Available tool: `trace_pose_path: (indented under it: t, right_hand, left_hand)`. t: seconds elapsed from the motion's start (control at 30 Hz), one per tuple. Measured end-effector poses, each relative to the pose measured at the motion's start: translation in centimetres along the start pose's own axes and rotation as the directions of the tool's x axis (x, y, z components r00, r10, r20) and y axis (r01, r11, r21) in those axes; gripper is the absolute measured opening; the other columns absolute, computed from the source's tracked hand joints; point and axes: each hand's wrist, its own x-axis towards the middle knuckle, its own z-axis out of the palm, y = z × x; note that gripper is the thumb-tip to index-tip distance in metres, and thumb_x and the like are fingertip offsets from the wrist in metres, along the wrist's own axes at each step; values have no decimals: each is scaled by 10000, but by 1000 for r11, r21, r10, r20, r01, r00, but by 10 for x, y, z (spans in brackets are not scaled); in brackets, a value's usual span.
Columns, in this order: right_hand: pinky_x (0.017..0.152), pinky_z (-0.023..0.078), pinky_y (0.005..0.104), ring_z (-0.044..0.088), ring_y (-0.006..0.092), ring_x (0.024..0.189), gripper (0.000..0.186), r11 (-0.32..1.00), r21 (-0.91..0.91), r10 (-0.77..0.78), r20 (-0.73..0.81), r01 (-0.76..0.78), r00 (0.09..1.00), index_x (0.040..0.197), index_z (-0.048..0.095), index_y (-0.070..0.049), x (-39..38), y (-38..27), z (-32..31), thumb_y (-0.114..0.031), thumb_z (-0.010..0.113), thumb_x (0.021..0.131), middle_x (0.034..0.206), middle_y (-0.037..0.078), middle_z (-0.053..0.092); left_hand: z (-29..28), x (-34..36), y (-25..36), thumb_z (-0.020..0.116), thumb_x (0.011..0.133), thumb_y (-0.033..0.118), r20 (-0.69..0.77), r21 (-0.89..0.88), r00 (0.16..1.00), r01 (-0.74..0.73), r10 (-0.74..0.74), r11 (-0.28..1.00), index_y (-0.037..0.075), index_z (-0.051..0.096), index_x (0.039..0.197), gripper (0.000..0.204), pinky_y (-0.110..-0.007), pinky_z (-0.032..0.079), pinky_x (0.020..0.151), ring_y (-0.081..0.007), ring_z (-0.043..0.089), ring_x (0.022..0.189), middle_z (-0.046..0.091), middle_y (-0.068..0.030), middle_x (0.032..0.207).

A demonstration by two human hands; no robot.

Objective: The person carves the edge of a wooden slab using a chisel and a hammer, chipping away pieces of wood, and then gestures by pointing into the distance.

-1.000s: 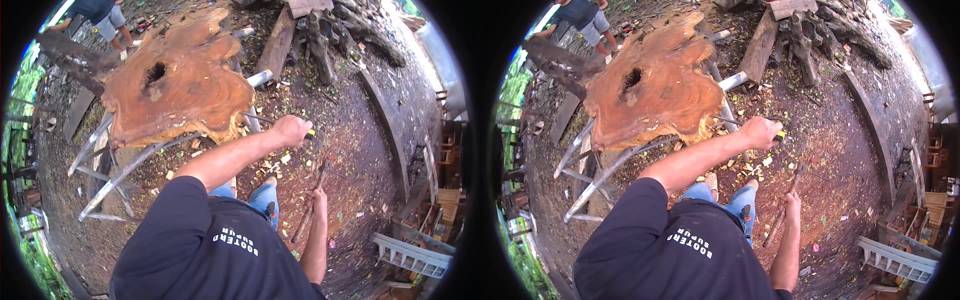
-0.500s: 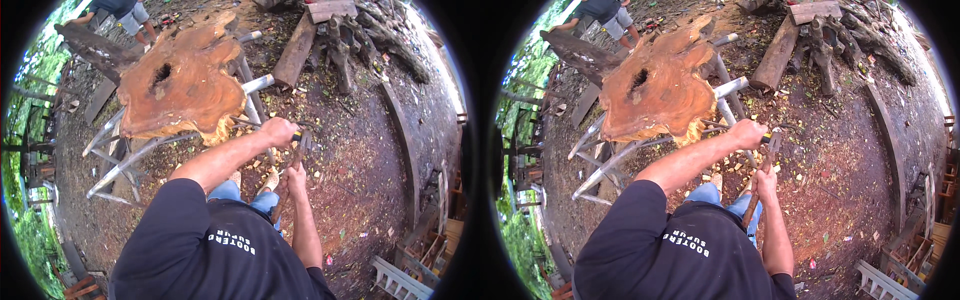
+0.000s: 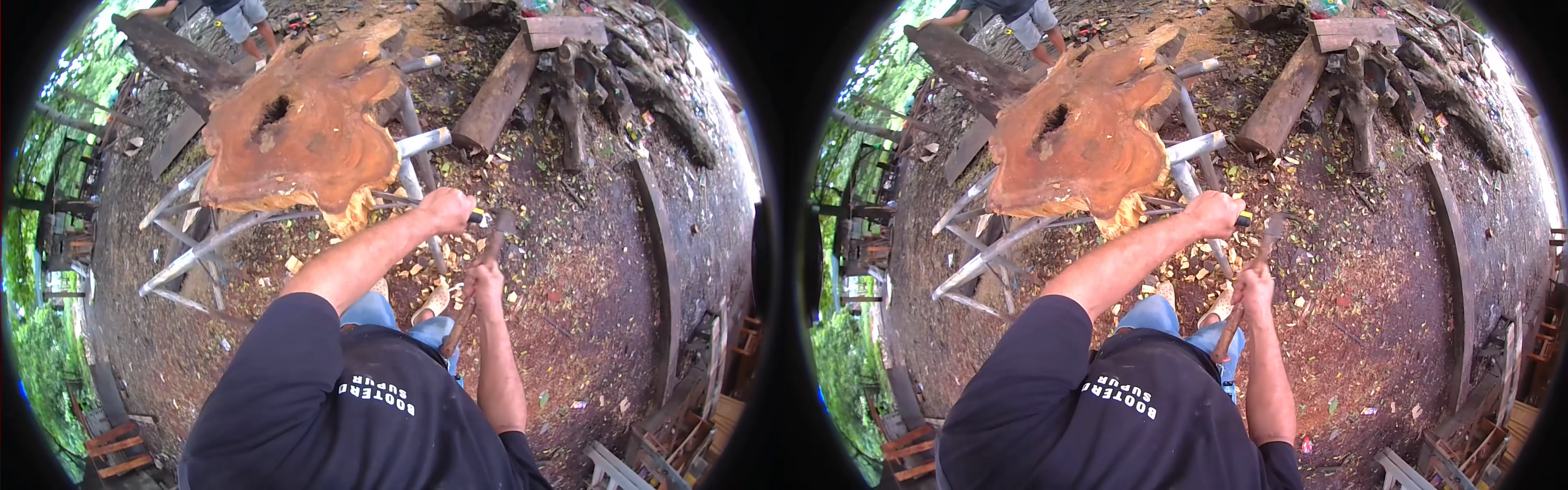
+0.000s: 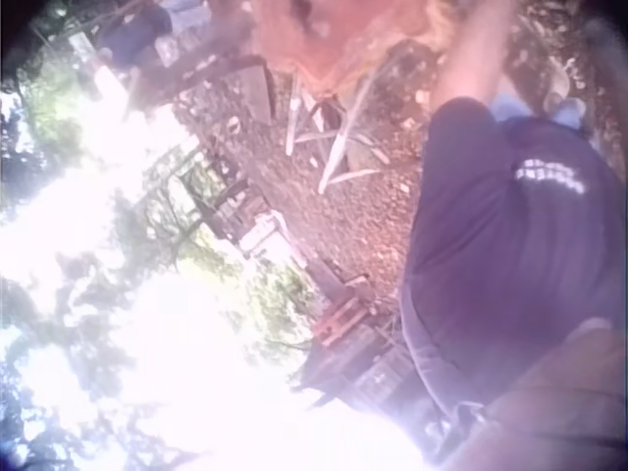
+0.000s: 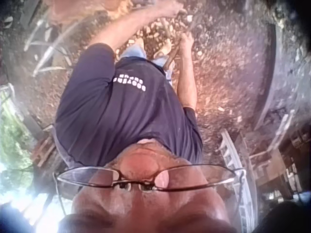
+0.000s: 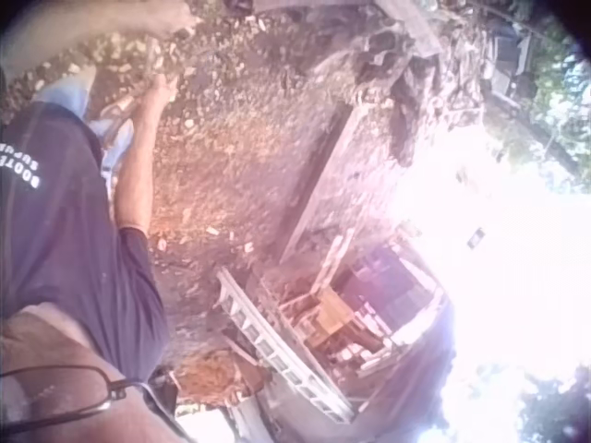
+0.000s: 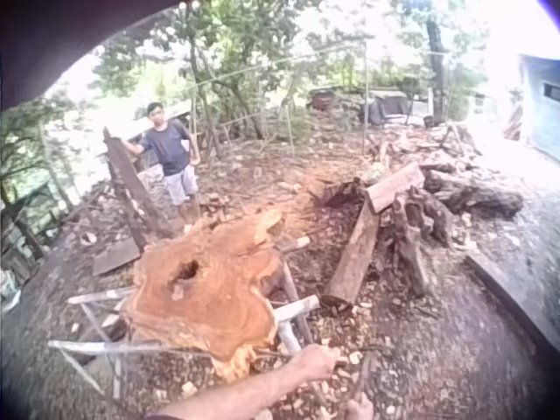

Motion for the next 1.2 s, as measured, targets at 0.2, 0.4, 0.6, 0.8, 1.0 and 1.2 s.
trace_pose_path:
  t: [0.2, 0.4, 0.6, 0.8, 1.0, 1.2]
  right_hand:
    - [342, 397, 279, 470, 132, 397, 121, 980, 164, -103, -89, 116, 991, 954, 468, -47, 10, -18, 6, -29, 478, 835, 606, 36, 517]
    - [343, 459, 278, 479, 128, 398, 134, 999, 33, -34, -33, 35, 999, 967, 480, -37, 38, -37, -6, -32, 458, 835, 610, 29, 505]
    - [342, 408, 303, 432, 142, 380, 104, 975, -209, 108, 184, -69, 977, 922, 486, -39, 42, -37, 2, -67, 497, 822, 586, 34, 485]
    - [363, 435, 295, 445, 129, 414, 120, 945, 311, -61, -133, 101, 989, 923, 469, -64, 65, -48, -2, -42, 497, 808, 597, 17, 467]
    - [360, 394, 279, 421, 123, 396, 156, 989, -146, 58, 150, -36, 987, 966, 495, -60, 70, -62, -16, -55, 508, 810, 586, 13, 472]
    - [369, 420, 281, 425, 116, 403, 30, 998, -38, -55, 77, 58, 996, 833, 477, -65, 87, -47, -9, -55, 494, 857, 585, 13, 469]
  left_hand:
    - [-5, 11, 3, 647, 786, 169, -45, -46, 997, 58, -60, 997, 64, 635, 986, 226, -434, 578, 778, -305, 716, 830, 713, -142, 849]
    - [-9, 16, -8, 641, 786, 164, -60, -75, 987, 143, -148, 987, 67, 648, 975, 213, -434, 568, 813, -312, 716, 855, 717, -152, 869]
    - [-10, 19, -11, 641, 802, 179, -81, -77, 986, 138, -144, 988, 60, 654, 997, 229, -430, 573, 822, -310, 719, 854, 725, -149, 902]
    - [-11, 24, -10, 659, 792, 167, -82, -122, 977, 187, -198, 975, 58, 664, 1008, 242, -422, 577, 822, -308, 721, 860, 726, -154, 891]
    - [-9, 26, -19, 642, 788, 137, -61, -131, 964, 251, -261, 959, 41, 654, 1031, 262, -407, 579, 840, -301, 717, 894, 721, -157, 931]
    - [-16, 30, -15, 625, 784, 117, -44, -147, 965, 248, -257, 957, 37, 679, 975, 215, -419, 585, 818, -297, 721, 881, 725, -155, 926]
